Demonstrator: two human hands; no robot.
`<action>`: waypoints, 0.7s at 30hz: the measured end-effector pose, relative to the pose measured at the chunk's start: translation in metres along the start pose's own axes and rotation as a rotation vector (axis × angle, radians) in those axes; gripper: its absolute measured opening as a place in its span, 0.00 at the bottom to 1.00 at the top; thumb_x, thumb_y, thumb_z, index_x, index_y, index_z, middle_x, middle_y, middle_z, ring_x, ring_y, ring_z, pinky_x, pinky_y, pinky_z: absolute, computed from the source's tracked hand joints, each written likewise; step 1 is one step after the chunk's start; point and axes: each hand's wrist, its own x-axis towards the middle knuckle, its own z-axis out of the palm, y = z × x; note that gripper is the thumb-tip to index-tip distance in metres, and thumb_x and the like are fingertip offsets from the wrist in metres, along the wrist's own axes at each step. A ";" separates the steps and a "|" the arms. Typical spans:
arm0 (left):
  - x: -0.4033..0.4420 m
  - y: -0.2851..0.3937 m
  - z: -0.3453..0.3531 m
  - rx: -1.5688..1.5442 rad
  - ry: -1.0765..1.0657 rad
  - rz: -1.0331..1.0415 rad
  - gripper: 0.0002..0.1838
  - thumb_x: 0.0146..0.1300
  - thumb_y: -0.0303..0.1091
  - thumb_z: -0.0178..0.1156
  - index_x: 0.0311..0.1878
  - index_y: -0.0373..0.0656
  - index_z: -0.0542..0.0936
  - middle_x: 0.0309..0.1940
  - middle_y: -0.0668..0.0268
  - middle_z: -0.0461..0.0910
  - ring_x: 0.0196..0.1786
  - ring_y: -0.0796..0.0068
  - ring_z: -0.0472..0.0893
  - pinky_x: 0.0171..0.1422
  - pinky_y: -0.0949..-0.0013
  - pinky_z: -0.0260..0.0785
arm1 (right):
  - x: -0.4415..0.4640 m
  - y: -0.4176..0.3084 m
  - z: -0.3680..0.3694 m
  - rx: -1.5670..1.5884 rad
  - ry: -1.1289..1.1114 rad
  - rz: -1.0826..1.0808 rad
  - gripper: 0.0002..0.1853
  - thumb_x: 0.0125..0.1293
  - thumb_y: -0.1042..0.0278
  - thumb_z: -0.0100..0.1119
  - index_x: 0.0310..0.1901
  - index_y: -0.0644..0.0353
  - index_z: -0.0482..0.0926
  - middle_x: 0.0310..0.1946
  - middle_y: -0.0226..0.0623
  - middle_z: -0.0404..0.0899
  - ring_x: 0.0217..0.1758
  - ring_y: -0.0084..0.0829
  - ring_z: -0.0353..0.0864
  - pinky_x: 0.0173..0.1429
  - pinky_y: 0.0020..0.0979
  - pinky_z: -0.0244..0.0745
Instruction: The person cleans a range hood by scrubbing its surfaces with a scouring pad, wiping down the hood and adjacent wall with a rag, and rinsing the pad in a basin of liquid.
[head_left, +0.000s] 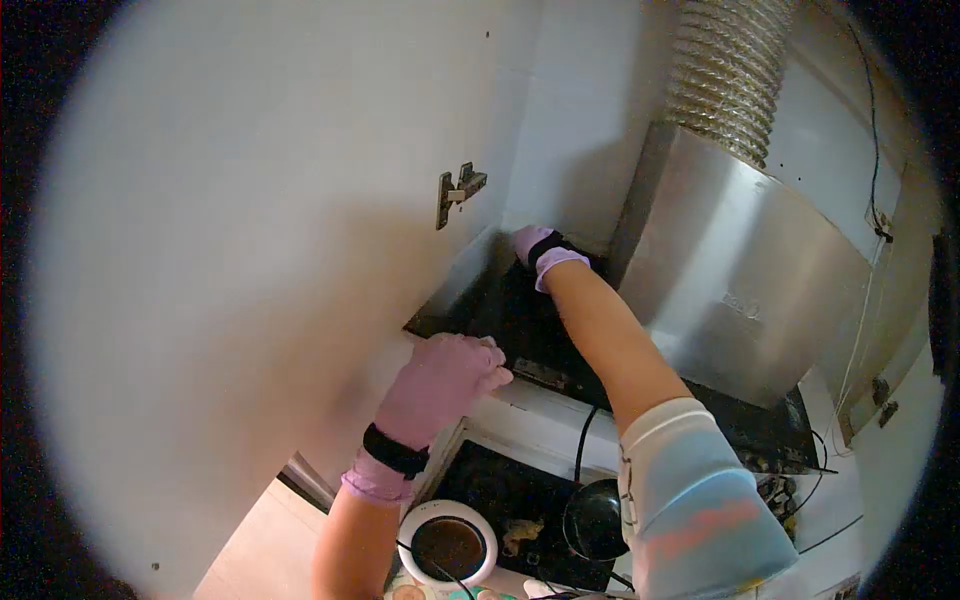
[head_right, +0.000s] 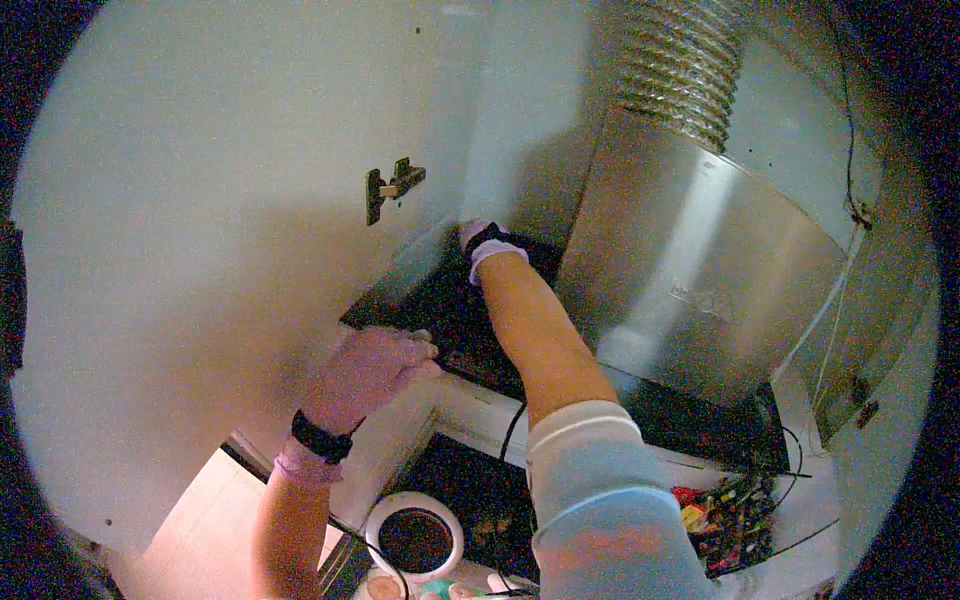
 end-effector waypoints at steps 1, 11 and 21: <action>-0.001 0.002 -0.003 -0.004 -0.004 0.000 0.11 0.57 0.40 0.53 0.27 0.42 0.74 0.28 0.62 0.75 0.34 0.61 0.77 0.39 0.59 0.68 | 0.008 0.004 0.006 -0.011 -0.029 -0.010 0.13 0.58 0.65 0.48 0.39 0.58 0.80 0.42 0.44 0.79 0.46 0.45 0.79 0.46 0.41 0.74; 0.001 0.002 -0.009 0.102 -0.046 -0.033 0.11 0.57 0.42 0.52 0.28 0.45 0.75 0.30 0.63 0.76 0.35 0.62 0.78 0.38 0.61 0.70 | 0.103 0.052 0.071 -0.013 -0.088 -0.032 0.15 0.60 0.64 0.48 0.46 0.55 0.77 0.45 0.44 0.78 0.48 0.43 0.77 0.49 0.42 0.73; 0.002 0.003 -0.016 0.035 -0.134 -0.130 0.11 0.54 0.43 0.54 0.30 0.46 0.77 0.34 0.66 0.77 0.37 0.65 0.78 0.40 0.61 0.70 | 0.059 0.033 0.007 0.005 -0.140 0.024 0.15 0.59 0.64 0.50 0.48 0.54 0.75 0.43 0.43 0.78 0.48 0.43 0.77 0.50 0.41 0.72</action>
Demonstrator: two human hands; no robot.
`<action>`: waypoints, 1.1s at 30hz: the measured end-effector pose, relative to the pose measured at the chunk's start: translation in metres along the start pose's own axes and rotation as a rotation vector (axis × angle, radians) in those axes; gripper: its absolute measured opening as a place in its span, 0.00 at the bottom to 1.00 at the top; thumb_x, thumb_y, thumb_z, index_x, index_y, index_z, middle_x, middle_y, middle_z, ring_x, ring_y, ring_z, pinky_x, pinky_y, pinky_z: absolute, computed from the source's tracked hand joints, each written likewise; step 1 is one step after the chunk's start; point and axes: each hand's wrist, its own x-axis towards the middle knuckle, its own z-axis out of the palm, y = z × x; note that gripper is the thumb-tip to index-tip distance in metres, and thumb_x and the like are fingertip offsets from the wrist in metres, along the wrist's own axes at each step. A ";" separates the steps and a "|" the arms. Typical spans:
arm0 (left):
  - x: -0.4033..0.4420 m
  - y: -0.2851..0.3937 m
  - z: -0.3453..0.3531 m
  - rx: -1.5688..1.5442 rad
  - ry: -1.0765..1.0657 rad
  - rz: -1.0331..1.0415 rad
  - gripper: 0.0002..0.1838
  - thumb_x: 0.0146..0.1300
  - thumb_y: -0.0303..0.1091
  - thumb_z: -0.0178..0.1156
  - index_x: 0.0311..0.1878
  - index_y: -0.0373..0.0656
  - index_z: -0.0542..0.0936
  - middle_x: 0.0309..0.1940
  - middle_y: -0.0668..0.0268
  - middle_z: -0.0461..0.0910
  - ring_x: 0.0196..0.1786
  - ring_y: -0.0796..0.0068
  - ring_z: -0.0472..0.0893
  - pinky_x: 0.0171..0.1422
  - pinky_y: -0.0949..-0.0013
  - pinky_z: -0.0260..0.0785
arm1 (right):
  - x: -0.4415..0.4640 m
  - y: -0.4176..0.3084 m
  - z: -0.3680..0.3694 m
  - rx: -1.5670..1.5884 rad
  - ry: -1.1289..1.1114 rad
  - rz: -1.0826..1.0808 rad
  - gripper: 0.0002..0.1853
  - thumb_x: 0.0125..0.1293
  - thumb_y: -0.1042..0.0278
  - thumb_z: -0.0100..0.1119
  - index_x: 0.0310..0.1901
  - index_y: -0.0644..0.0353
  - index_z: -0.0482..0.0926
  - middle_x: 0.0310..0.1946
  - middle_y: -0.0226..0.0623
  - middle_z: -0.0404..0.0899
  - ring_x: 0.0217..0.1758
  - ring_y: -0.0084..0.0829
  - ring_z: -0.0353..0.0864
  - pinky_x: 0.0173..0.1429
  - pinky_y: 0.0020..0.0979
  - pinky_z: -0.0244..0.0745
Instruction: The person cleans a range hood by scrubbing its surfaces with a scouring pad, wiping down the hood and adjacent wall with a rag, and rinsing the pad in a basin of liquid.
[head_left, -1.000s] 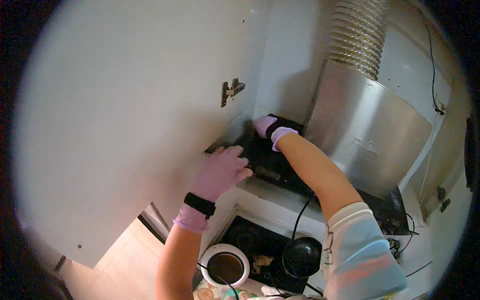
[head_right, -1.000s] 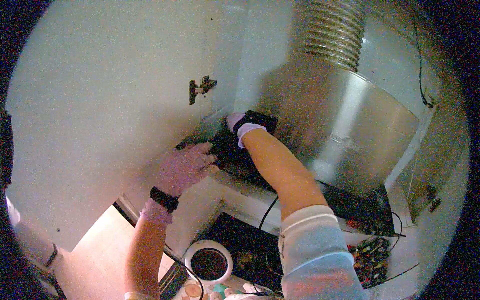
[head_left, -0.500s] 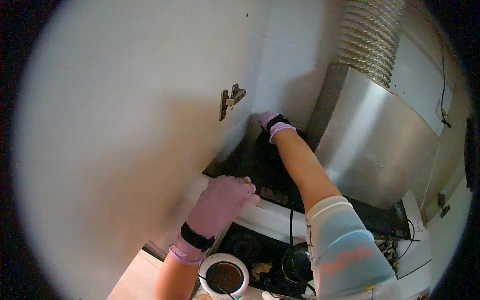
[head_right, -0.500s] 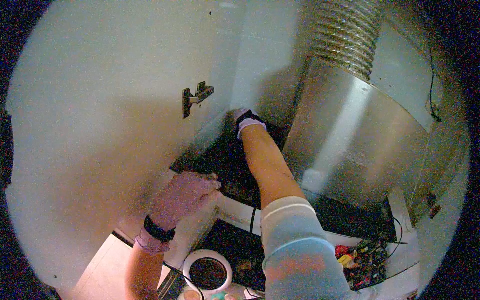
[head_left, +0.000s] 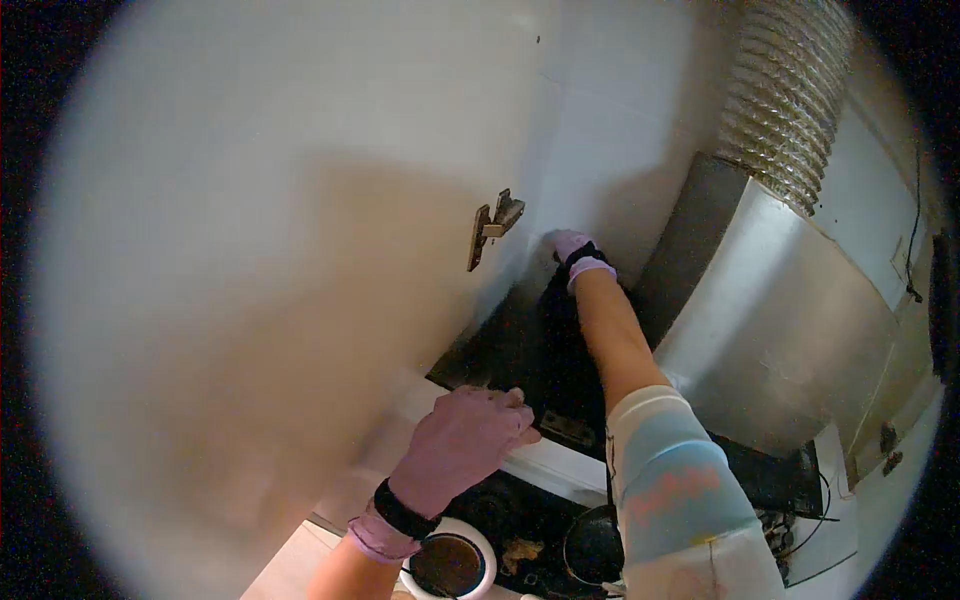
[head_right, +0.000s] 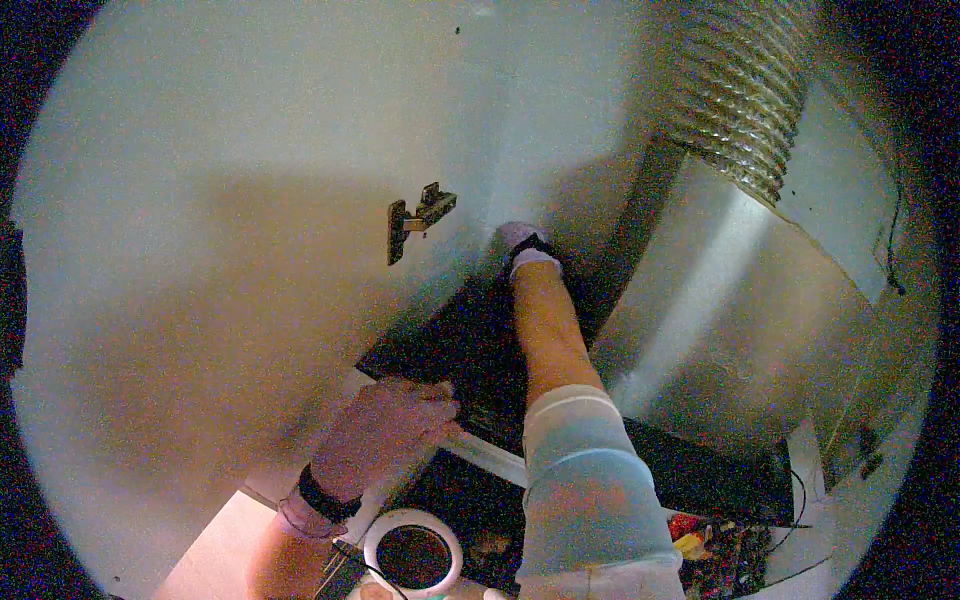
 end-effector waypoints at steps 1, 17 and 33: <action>-0.001 0.000 0.002 0.005 0.002 -0.003 0.11 0.54 0.43 0.54 0.30 0.46 0.77 0.34 0.66 0.77 0.37 0.65 0.78 0.40 0.61 0.70 | 0.005 0.004 0.005 0.148 0.042 -0.004 0.14 0.59 0.65 0.51 0.46 0.54 0.77 0.44 0.41 0.78 0.49 0.41 0.77 0.51 0.40 0.72; 0.004 -0.008 0.017 0.068 -0.025 0.143 0.15 0.59 0.43 0.52 0.37 0.42 0.79 0.35 0.58 0.80 0.37 0.59 0.79 0.41 0.58 0.71 | -0.062 -0.043 -0.028 -0.029 -0.036 -0.129 0.17 0.47 0.69 0.59 0.43 0.56 0.80 0.43 0.44 0.79 0.46 0.42 0.78 0.49 0.39 0.73; 0.034 -0.003 0.004 -0.257 -0.003 0.054 0.15 0.55 0.36 0.56 0.42 0.36 0.74 0.34 0.54 0.75 0.35 0.58 0.76 0.41 0.62 0.69 | -0.258 -0.001 -0.085 0.682 -0.292 -0.287 0.26 0.58 0.71 0.51 0.60 0.56 0.66 0.41 0.36 0.76 0.31 0.27 0.74 0.26 0.30 0.70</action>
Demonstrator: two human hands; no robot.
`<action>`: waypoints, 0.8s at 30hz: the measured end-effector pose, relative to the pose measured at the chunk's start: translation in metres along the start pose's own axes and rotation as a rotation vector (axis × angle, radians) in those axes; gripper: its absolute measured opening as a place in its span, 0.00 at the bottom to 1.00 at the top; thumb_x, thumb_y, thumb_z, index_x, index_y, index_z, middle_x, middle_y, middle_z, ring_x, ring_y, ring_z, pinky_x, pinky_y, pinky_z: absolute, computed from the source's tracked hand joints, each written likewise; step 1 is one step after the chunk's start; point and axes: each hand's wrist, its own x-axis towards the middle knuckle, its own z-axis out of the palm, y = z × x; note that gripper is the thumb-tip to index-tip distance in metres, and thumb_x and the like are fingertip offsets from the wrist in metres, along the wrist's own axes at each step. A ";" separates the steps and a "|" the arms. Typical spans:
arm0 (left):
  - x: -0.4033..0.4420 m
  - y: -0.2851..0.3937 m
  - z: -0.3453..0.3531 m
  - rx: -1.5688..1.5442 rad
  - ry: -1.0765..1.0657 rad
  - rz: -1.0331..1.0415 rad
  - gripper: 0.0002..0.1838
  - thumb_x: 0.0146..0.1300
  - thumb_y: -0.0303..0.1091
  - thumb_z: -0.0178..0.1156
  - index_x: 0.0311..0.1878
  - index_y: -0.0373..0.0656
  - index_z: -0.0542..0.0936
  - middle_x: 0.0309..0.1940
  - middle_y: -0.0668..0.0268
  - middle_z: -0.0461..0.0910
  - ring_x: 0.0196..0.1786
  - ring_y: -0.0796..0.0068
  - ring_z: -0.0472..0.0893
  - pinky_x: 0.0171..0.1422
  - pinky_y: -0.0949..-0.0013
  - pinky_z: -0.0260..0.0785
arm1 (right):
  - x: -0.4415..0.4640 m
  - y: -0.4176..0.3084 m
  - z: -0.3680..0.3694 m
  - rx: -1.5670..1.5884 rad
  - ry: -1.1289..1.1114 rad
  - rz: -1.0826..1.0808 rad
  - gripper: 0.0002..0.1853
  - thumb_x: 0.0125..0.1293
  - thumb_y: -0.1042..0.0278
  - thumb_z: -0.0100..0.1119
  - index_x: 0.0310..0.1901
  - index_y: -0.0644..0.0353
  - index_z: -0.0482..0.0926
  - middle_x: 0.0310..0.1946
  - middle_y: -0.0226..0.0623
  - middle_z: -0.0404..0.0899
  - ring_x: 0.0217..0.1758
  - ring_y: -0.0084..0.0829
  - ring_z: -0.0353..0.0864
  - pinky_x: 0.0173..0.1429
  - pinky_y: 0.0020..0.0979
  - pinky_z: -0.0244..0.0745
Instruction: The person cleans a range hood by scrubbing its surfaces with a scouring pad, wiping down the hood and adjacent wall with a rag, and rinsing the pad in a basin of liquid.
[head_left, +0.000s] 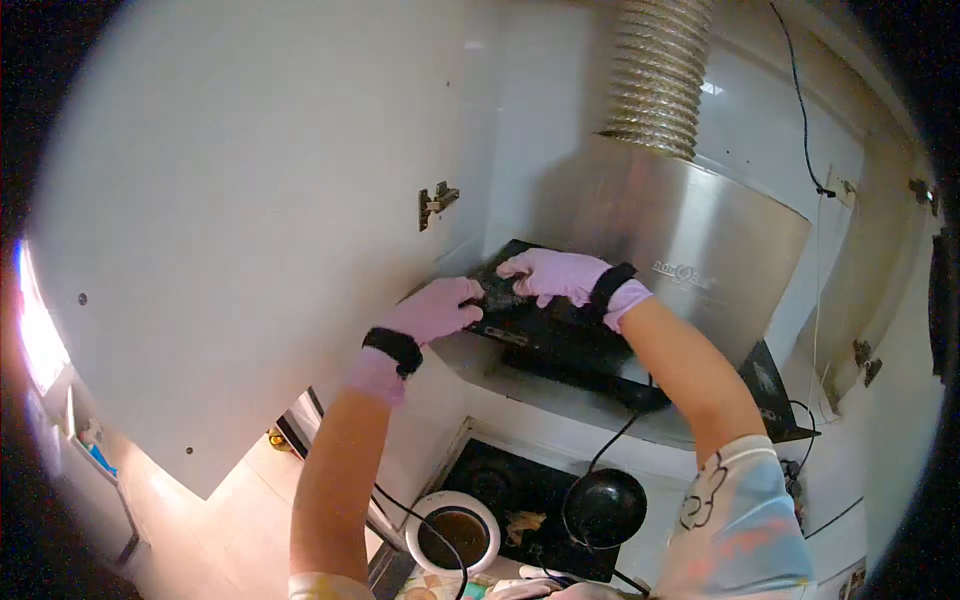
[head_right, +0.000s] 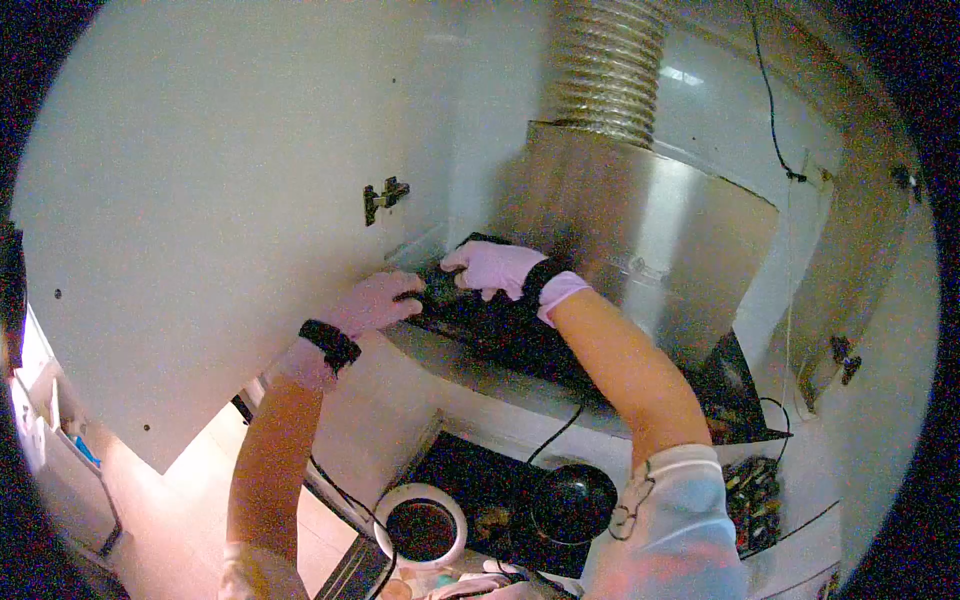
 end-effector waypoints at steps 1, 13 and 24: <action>0.006 0.003 -0.002 0.085 0.004 0.052 0.15 0.55 0.36 0.56 0.43 0.36 0.73 0.34 0.54 0.75 0.36 0.58 0.76 0.41 0.62 0.69 | -0.008 0.001 -0.002 0.094 0.055 -0.061 0.25 0.58 0.72 0.49 0.60 0.59 0.66 0.43 0.36 0.76 0.33 0.27 0.74 0.31 0.30 0.71; 0.076 0.018 0.019 0.491 -0.510 -0.294 0.27 0.53 0.39 0.57 0.58 0.46 0.66 0.52 0.54 0.73 0.55 0.54 0.72 0.59 0.57 0.64 | -0.086 0.025 -0.004 -0.079 0.270 -0.155 0.23 0.58 0.79 0.43 0.58 0.64 0.66 0.50 0.44 0.74 0.52 0.34 0.71 0.55 0.29 0.65; 0.116 -0.018 0.049 0.228 -0.690 0.124 0.19 0.51 0.35 0.60 0.47 0.40 0.74 0.44 0.55 0.76 0.48 0.54 0.75 0.53 0.58 0.67 | -0.072 0.056 -0.014 -0.370 0.269 -0.447 0.22 0.55 0.79 0.46 0.54 0.63 0.69 0.46 0.48 0.72 0.48 0.47 0.71 0.54 0.35 0.68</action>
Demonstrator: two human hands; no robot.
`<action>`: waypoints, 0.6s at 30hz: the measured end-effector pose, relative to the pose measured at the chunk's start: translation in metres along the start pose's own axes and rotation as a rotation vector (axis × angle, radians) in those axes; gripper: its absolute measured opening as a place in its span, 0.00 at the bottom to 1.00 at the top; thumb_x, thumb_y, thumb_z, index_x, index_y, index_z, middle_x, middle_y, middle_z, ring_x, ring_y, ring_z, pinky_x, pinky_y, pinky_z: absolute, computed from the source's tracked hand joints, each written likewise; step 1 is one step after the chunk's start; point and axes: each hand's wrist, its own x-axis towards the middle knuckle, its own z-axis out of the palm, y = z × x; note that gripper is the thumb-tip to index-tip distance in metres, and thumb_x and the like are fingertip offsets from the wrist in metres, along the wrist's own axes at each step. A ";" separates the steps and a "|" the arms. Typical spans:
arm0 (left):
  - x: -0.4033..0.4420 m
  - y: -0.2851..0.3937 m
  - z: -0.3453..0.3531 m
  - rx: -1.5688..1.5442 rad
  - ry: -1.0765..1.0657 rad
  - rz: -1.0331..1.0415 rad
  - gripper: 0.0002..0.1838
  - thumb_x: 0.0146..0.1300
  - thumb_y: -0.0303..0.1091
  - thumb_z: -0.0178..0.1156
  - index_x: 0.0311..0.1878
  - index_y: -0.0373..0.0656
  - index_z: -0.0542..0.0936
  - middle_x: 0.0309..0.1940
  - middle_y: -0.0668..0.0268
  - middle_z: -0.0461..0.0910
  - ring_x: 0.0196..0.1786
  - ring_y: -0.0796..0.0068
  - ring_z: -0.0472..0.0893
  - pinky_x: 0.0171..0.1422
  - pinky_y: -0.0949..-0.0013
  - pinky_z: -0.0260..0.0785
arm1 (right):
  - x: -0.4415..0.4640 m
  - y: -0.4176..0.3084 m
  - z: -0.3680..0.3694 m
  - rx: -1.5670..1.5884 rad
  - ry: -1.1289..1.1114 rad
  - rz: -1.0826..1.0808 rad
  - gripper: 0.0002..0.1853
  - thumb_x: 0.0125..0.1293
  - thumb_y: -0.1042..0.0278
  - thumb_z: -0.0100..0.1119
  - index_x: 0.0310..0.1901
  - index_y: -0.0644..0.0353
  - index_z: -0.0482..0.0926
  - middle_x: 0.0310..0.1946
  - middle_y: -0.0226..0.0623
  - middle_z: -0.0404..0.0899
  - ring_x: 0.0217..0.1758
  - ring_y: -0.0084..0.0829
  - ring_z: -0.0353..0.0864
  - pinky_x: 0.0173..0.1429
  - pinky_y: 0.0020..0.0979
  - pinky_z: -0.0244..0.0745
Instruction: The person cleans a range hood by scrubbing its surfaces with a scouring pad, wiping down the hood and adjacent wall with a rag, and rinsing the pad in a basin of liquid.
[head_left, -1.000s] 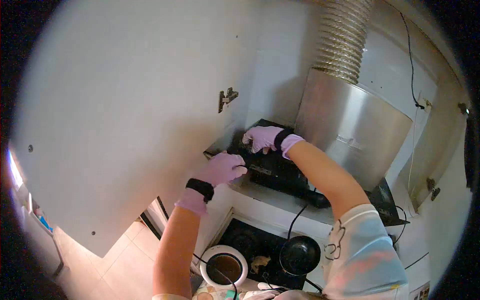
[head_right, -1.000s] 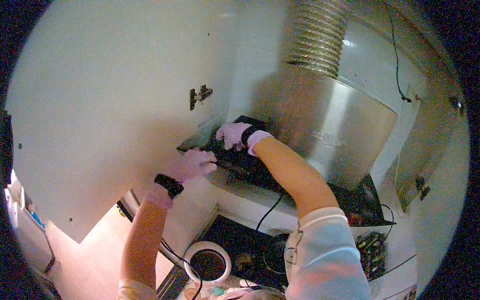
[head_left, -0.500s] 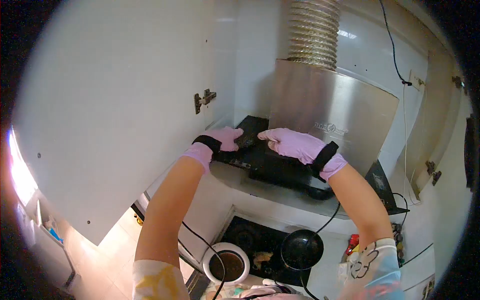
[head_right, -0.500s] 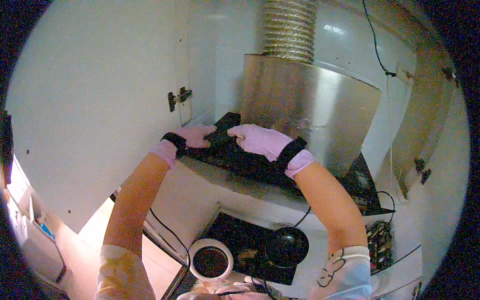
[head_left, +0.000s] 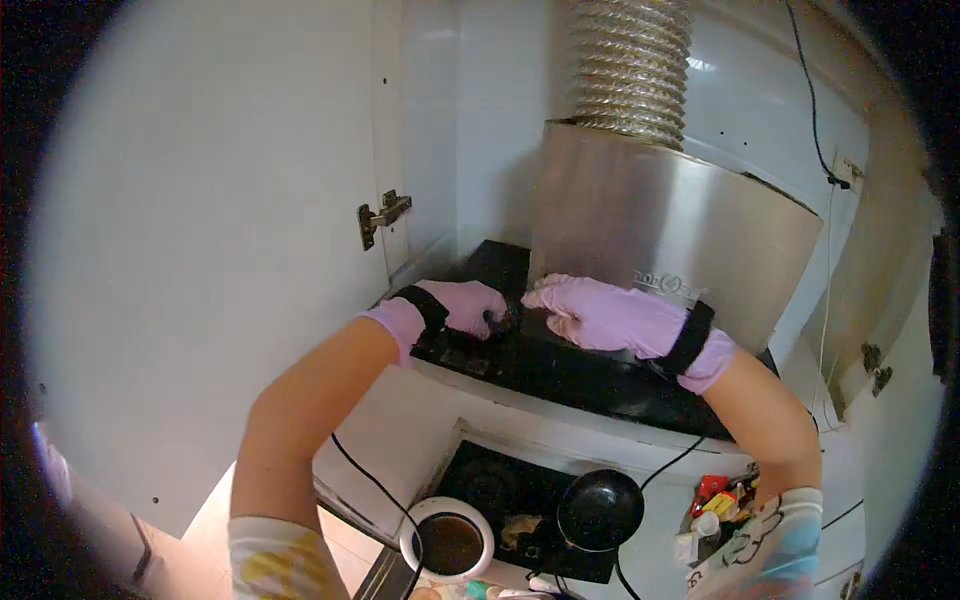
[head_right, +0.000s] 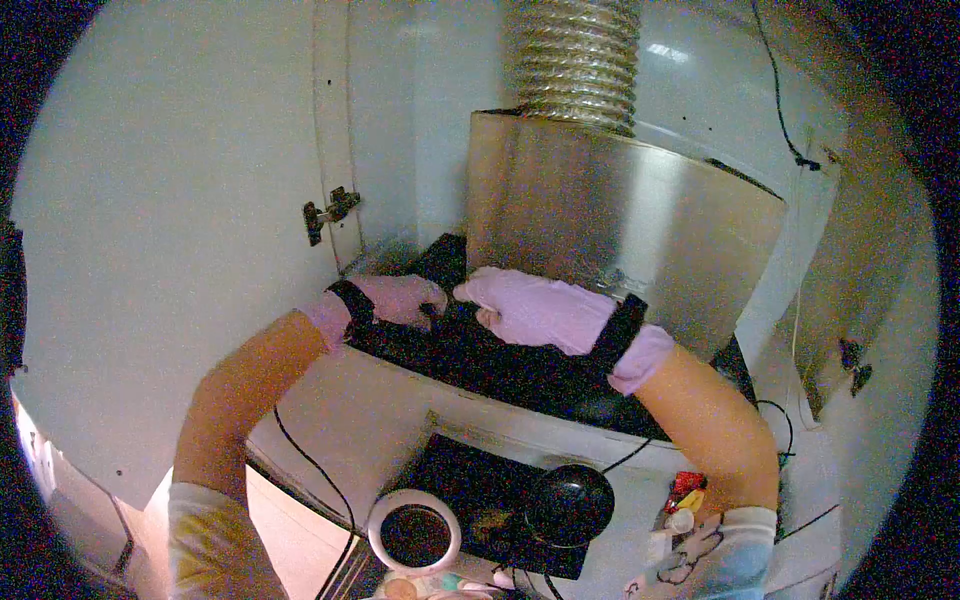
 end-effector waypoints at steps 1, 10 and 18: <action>0.003 -0.003 0.000 -0.039 -0.022 0.042 0.20 0.48 0.34 0.62 0.46 0.40 0.74 0.40 0.56 0.77 0.43 0.58 0.76 0.48 0.60 0.69 | -0.001 0.002 0.000 0.000 -0.007 -0.003 0.22 0.55 0.79 0.46 0.54 0.63 0.69 0.46 0.48 0.72 0.48 0.47 0.71 0.54 0.35 0.68; 0.012 -0.002 0.005 -0.134 -0.052 0.042 0.21 0.41 0.31 0.66 0.42 0.39 0.75 0.36 0.58 0.76 0.39 0.62 0.77 0.37 0.62 0.72 | -0.039 0.017 0.049 0.087 -0.231 0.058 0.19 0.61 0.70 0.50 0.55 0.62 0.68 0.42 0.42 0.72 0.38 0.36 0.72 0.39 0.30 0.71; 0.038 -0.020 0.008 -0.015 0.023 0.060 0.19 0.39 0.32 0.67 0.38 0.39 0.78 0.36 0.55 0.77 0.43 0.56 0.77 0.48 0.60 0.69 | -0.048 0.040 0.085 0.129 -0.058 -0.067 0.19 0.66 0.60 0.47 0.56 0.60 0.65 0.32 0.33 0.67 0.29 0.23 0.67 0.27 0.24 0.62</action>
